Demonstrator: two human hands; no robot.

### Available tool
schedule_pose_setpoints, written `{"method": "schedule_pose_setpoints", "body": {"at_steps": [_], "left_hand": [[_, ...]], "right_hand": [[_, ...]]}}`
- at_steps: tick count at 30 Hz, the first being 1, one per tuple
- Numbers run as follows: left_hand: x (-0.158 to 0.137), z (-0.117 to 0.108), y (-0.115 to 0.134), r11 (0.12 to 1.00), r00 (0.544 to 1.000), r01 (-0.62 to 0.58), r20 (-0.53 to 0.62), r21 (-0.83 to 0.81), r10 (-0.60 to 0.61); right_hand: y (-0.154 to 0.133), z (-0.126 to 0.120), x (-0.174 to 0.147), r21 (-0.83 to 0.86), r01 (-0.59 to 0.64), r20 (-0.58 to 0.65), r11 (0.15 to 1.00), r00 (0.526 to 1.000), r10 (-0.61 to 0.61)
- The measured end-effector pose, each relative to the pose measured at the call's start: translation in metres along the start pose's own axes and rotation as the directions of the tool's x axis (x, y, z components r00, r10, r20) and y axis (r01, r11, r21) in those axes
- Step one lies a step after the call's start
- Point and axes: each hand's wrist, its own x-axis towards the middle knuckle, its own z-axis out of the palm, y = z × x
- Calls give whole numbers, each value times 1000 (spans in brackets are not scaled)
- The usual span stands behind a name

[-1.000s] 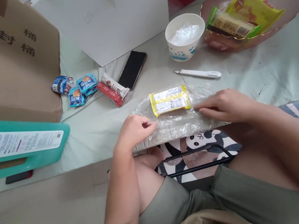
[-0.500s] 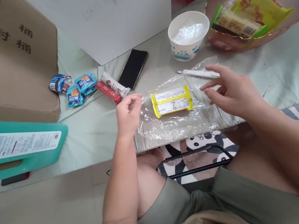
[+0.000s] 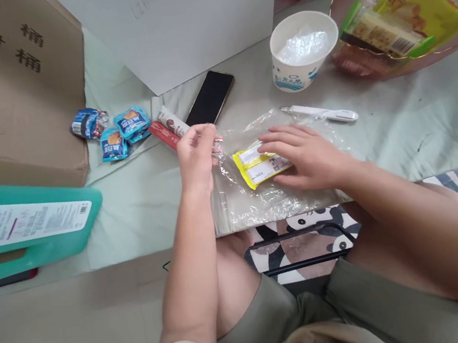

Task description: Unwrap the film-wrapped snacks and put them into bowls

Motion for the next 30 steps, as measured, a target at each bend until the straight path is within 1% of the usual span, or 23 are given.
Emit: {"method": "schedule_pose_setpoints", "body": {"at_steps": [2,4,6,9,10,12,14,17,20,22,24,26,27,28,29,30], "left_hand": [[-8,-3,-1,999,998,52,36,-12,-51],[-15,-7,-4,994,992,108,66,-7,-107],[-20,-11,-7,988,986,147,76,51,-151],[-22,-13,-12,969,979,157,103,191,-179],[-22,-13,-13,966,978,150,111,210,-176],[-23,-12,-14,977,981,142,107,161,-160],[-22,-10,-12,986,982,165,85,33,-167],[-21,-7,-7,959,968,245,89,-145,-234],[-16,-2,-1,929,950,312,88,-202,-300],[-14,4,4,925,948,319,57,-206,-314],[-12,11,8,926,947,319,23,-204,-321],[-11,19,10,926,945,320,6,-202,-326],[-11,23,11,928,947,315,5,-198,-321],[-11,26,10,933,951,304,8,-191,-308],[-11,29,9,941,957,288,10,-180,-291],[-11,31,8,948,962,271,11,-166,-273]], "right_hand": [[6,2,6,-36,-38,65,999,997,40],[9,2,9,-62,-61,91,996,994,67],[8,2,10,-86,-76,104,993,991,85],[5,3,10,-110,-112,105,988,987,124],[4,4,10,-109,-126,101,986,985,137],[3,4,9,-86,-148,94,985,983,156],[3,3,7,-23,-168,91,986,981,169],[5,-2,3,140,-204,60,969,979,197],[11,-12,-3,355,-190,0,915,979,203],[16,-20,-9,497,-154,-51,854,977,206],[22,-27,-18,616,-122,-108,778,966,236],[27,-34,-31,703,-83,-176,707,942,286],[30,-38,-39,729,-56,-225,683,922,316],[34,-43,-47,741,-27,-287,671,891,352],[39,-49,-54,738,-4,-358,675,845,397],[46,-57,-60,721,1,-434,693,780,450]]}}
